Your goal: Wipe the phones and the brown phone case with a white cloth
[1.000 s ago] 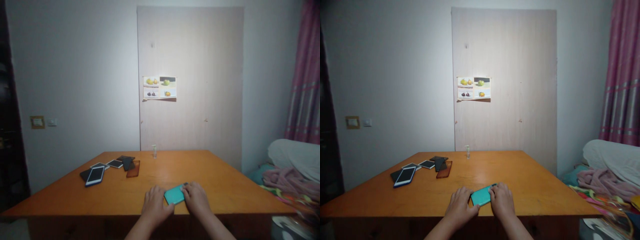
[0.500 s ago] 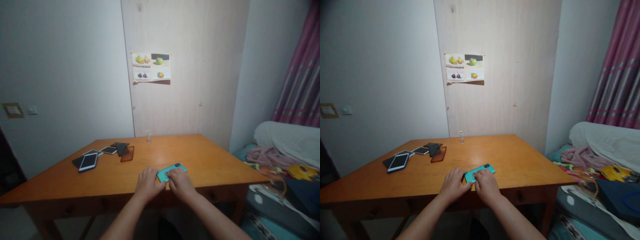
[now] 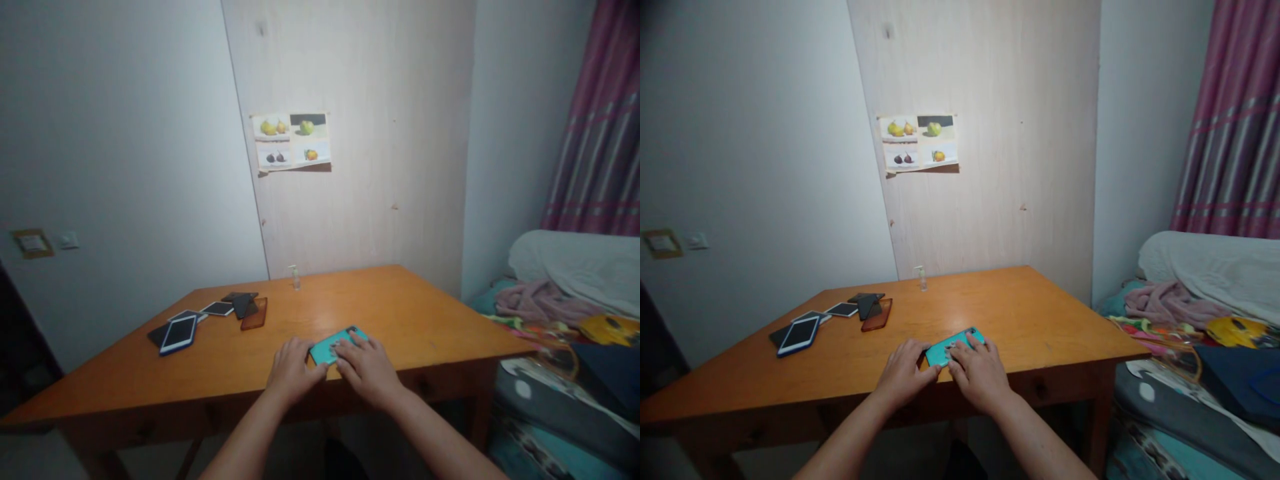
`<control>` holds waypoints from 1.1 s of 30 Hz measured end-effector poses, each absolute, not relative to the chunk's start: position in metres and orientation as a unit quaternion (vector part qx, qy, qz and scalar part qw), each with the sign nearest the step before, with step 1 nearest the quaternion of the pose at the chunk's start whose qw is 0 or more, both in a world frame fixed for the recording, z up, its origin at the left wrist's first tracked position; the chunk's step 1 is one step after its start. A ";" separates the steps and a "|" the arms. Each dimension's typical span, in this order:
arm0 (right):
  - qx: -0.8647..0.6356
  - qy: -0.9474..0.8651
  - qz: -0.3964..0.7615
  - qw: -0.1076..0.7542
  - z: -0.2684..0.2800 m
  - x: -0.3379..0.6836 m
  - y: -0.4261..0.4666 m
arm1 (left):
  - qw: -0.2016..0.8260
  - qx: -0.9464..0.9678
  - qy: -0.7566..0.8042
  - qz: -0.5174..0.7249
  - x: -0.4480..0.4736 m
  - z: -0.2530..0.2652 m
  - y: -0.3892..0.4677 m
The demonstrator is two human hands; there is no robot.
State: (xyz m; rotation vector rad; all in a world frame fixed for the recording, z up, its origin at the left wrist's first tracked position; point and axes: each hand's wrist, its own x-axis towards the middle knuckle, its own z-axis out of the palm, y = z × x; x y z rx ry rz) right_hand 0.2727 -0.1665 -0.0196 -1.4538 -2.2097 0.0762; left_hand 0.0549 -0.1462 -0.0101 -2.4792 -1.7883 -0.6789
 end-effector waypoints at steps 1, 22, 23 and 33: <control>-0.547 -0.800 0.028 0.243 -0.020 0.273 -0.167 | 0.003 -0.792 -0.571 -0.216 0.054 -0.010 -0.146; -0.618 -0.755 0.066 0.209 -0.016 0.281 -0.153 | 0.012 -0.796 -0.577 -0.183 0.049 -0.005 -0.146; -0.628 -0.747 0.066 0.206 -0.015 0.278 -0.155 | 0.005 -0.797 -0.575 -0.184 0.049 -0.004 -0.146; -0.541 -0.812 0.072 0.209 -0.015 0.254 -0.175 | -0.036 -0.810 -0.543 -0.218 0.041 -0.015 -0.134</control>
